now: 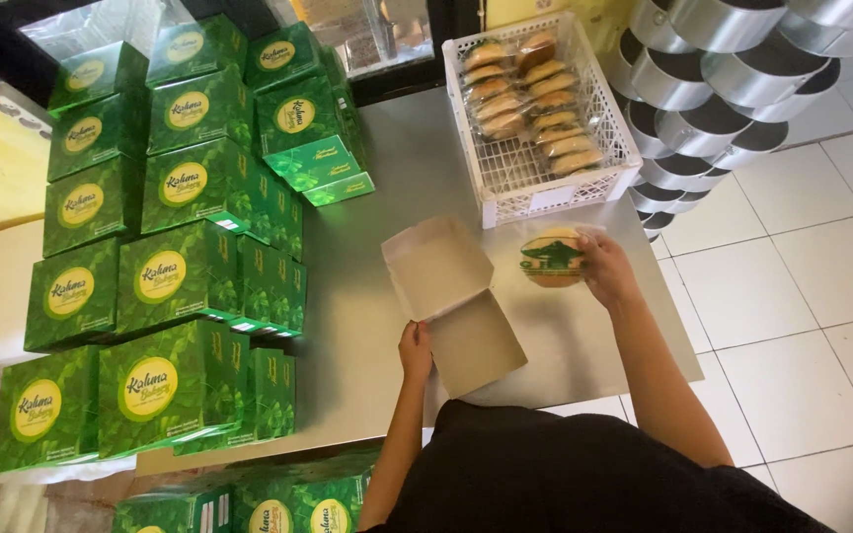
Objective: The person packages individual wrapped pieces of bread into cardboard boxes, closing the lids and stacking them onto a table.
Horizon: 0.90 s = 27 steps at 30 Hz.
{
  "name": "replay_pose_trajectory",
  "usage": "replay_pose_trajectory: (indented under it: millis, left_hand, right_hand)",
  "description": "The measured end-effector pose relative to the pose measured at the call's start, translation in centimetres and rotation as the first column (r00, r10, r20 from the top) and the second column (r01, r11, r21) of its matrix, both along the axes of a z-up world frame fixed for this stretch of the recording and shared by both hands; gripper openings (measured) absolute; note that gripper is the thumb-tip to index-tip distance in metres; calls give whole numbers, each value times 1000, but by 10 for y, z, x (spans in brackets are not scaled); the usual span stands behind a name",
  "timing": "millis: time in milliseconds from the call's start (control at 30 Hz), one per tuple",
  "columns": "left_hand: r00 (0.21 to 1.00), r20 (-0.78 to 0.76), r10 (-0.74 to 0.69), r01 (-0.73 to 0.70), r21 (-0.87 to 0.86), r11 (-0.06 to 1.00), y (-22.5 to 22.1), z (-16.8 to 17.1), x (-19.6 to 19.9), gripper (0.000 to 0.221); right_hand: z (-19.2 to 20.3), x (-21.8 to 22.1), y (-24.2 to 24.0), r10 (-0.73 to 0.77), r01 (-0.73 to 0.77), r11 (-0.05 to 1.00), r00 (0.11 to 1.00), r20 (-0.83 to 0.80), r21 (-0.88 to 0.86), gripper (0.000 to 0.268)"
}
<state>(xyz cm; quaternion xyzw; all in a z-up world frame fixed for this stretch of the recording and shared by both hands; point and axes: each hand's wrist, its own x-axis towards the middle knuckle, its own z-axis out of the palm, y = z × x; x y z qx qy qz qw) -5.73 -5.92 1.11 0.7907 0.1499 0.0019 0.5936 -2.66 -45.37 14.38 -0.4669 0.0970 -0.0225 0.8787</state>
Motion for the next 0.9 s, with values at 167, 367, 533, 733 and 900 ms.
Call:
replay_pose_trajectory:
  millis: [167, 367, 533, 733, 900]
  left_hand:
    - [994, 90, -58, 54, 51, 997, -13, 0, -4, 29]
    - [991, 98, -92, 82, 106, 991, -20, 3, -7, 29]
    - [987, 126, -102, 97, 43, 994, -20, -4, -8, 28]
    - [994, 94, -61, 53, 86, 995, -21, -8, -8, 30]
    - [977, 189, -98, 105, -26, 994, -19, -19, -7, 26]
  right_hand:
    - [-7, 4, 8, -15, 13, 998, 1000, 26, 68, 32]
    - [-13, -5, 43, 32, -25, 983, 999, -40, 181, 25]
    - [-15, -19, 77, 129, -97, 961, 985, -111, 259, 28]
    - [-46, -43, 118, 231, -150, 941, 940, -252, 304, 31]
    - [-104, -65, 149, 225, -176, 969, 919, -323, 176, 32]
